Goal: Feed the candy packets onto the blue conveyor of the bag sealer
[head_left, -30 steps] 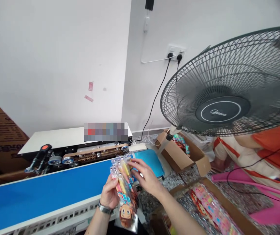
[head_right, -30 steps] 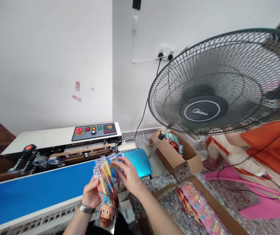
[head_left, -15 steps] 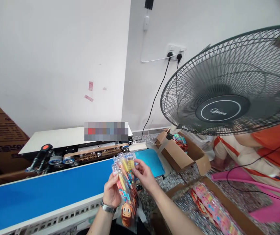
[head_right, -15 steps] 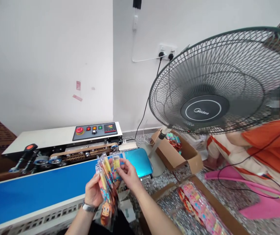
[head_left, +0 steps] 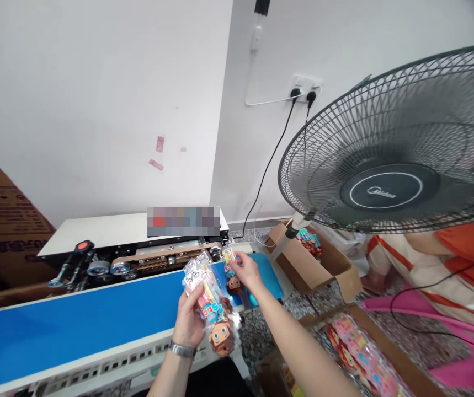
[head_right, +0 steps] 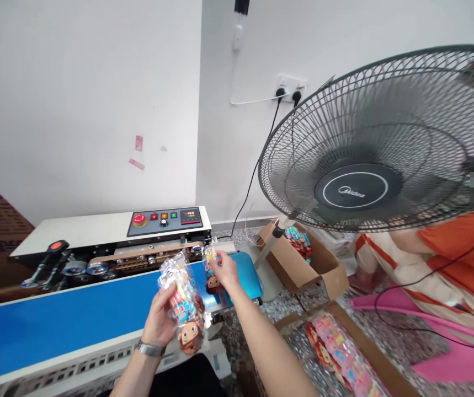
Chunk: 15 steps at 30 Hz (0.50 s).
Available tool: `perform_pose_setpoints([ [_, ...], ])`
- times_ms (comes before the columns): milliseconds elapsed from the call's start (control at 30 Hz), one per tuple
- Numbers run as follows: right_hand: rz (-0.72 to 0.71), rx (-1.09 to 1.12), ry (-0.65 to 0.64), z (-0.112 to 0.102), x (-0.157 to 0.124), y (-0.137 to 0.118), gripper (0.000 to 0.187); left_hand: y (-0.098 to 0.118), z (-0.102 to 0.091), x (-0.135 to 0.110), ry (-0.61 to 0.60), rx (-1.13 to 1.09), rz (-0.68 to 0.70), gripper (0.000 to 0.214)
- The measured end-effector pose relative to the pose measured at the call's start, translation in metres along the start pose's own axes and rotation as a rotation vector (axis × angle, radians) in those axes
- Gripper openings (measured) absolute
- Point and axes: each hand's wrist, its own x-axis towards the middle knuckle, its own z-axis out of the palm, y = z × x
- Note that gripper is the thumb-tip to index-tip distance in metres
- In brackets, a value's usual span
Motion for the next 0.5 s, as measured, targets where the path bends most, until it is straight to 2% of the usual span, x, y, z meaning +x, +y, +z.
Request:
perform_pose_setpoints([
  [67, -0.016, 0.024, -0.039, 0.005, -0.001, -0.006, 0.027, 0.000, 0.000, 0.000, -0.033, 0.016, 0.011, 0.034],
  [167, -0.096, 0.146, -0.026, 0.003, -0.012, -0.018, 0.033, -0.001, 0.000, 0.000, -0.064, 0.023, 0.041, 0.041],
  [267, -0.137, 0.372, -0.185, -0.006, -0.030, -0.032, 0.035, -0.003, 0.000, 0.001, -0.054, 0.023, 0.062, 0.042],
  [333, -0.162, 0.432, -0.290, -0.010, -0.041, -0.040, 0.033, -0.005, 0.000, 0.000, -0.056, 0.029, 0.074, 0.040],
  [400, -0.199, 0.408, -0.260, -0.011, -0.049, -0.044, 0.030, -0.007, 0.002, 0.000, -0.078, 0.019, 0.088, 0.039],
  [500, -0.190, 0.371, -0.105, -0.009, -0.052, -0.040, 0.032, -0.008, 0.003, 0.000, -0.086, -0.021, 0.079, 0.039],
])
